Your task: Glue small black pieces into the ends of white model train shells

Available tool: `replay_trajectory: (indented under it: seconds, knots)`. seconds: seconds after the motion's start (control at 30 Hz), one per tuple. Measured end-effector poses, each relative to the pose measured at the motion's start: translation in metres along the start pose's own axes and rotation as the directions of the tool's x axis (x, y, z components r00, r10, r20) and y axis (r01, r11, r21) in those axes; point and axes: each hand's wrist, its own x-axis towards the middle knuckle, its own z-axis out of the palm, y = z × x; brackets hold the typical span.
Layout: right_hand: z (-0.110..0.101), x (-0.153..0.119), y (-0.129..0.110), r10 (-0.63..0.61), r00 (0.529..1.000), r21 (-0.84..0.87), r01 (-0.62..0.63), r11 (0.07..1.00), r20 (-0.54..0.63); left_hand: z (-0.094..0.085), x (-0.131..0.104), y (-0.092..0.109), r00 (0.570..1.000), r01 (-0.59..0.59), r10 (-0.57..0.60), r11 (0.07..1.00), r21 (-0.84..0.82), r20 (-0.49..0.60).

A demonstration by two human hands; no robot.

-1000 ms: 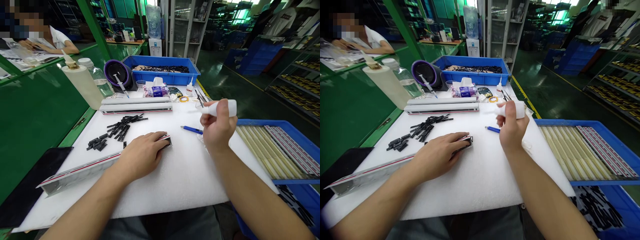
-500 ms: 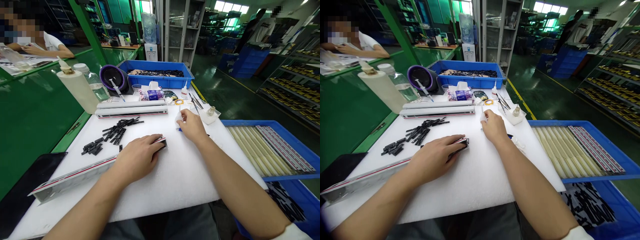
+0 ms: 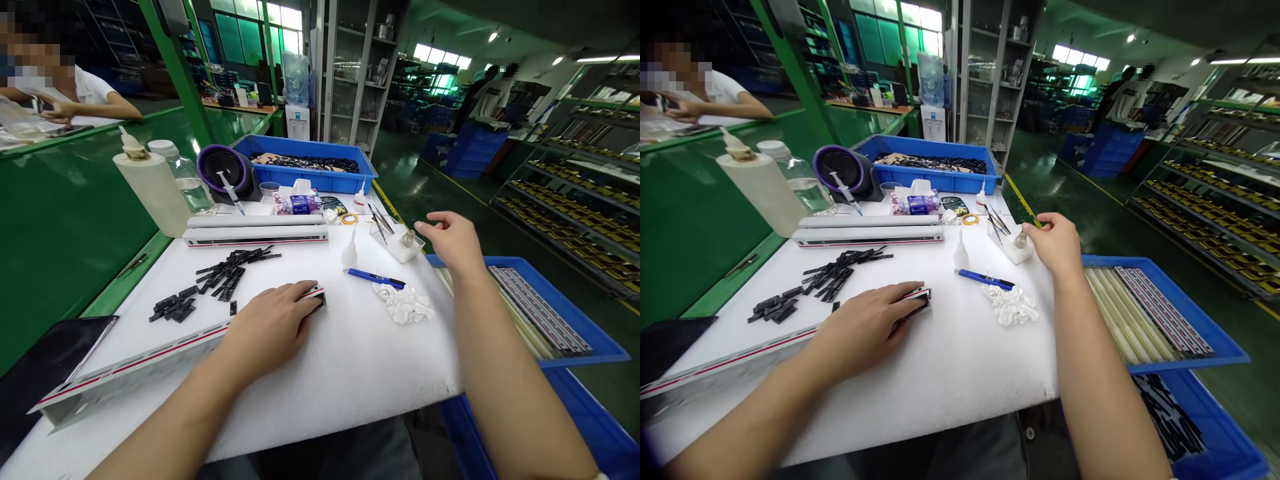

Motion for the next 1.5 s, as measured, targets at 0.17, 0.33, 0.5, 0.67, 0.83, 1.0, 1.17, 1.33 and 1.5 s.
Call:
replay_trajectory:
  seconds: [0.17, 0.33, 0.5, 0.67, 0.83, 1.0, 1.17, 1.33, 1.5]
  knots:
    - [0.024, 0.002, 0.016, 0.117, 0.989, -0.099, -0.108, 0.989, 0.093, 0.001, -0.002, 0.000, 1.000, 0.001, -0.001, 1.000, 0.000, -0.009]
    - [0.032, -0.002, 0.019, 0.051, 0.997, -0.101, -0.057, 0.993, -0.058, 0.000, -0.003, 0.001, 1.000, -0.003, 0.003, 1.000, -0.007, -0.003]
    - [0.016, -0.020, -0.008, 0.010, 0.909, 0.134, 0.051, 0.990, -0.417, 0.001, -0.004, 0.000, 1.000, 0.003, -0.003, 1.000, -0.027, -0.010]
    - [0.023, -0.092, -0.069, 0.024, 0.985, 0.563, 0.079, 0.823, -0.172, 0.003, -0.005, 0.000, 1.000, -0.005, 0.003, 0.998, -0.058, -0.030]
    - [0.044, -0.147, -0.097, -0.177, 0.981, 0.555, 0.105, 0.825, 0.077, 0.001, -0.004, 0.001, 1.000, 0.007, -0.007, 0.999, -0.040, -0.017]
    - [0.052, -0.148, -0.092, -0.185, 0.972, 0.536, 0.080, 0.840, 0.146, 0.001, -0.004, 0.001, 1.000, -0.001, 0.000, 0.999, -0.051, -0.015]
    - [0.058, -0.148, -0.090, -0.178, 0.958, 0.497, 0.045, 0.867, 0.224, 0.002, -0.003, 0.000, 1.000, -0.008, 0.007, 0.998, -0.057, -0.021]
    - [0.052, -0.147, -0.096, -0.156, 0.973, 0.555, 0.036, 0.831, 0.170, 0.003, -0.003, -0.001, 1.000, -0.005, 0.004, 0.998, -0.062, -0.028]
    - [0.023, -0.116, -0.103, -0.061, 0.997, 0.677, 0.078, 0.732, -0.049, 0.006, -0.004, -0.003, 1.000, -0.003, 0.002, 0.999, -0.034, -0.023]
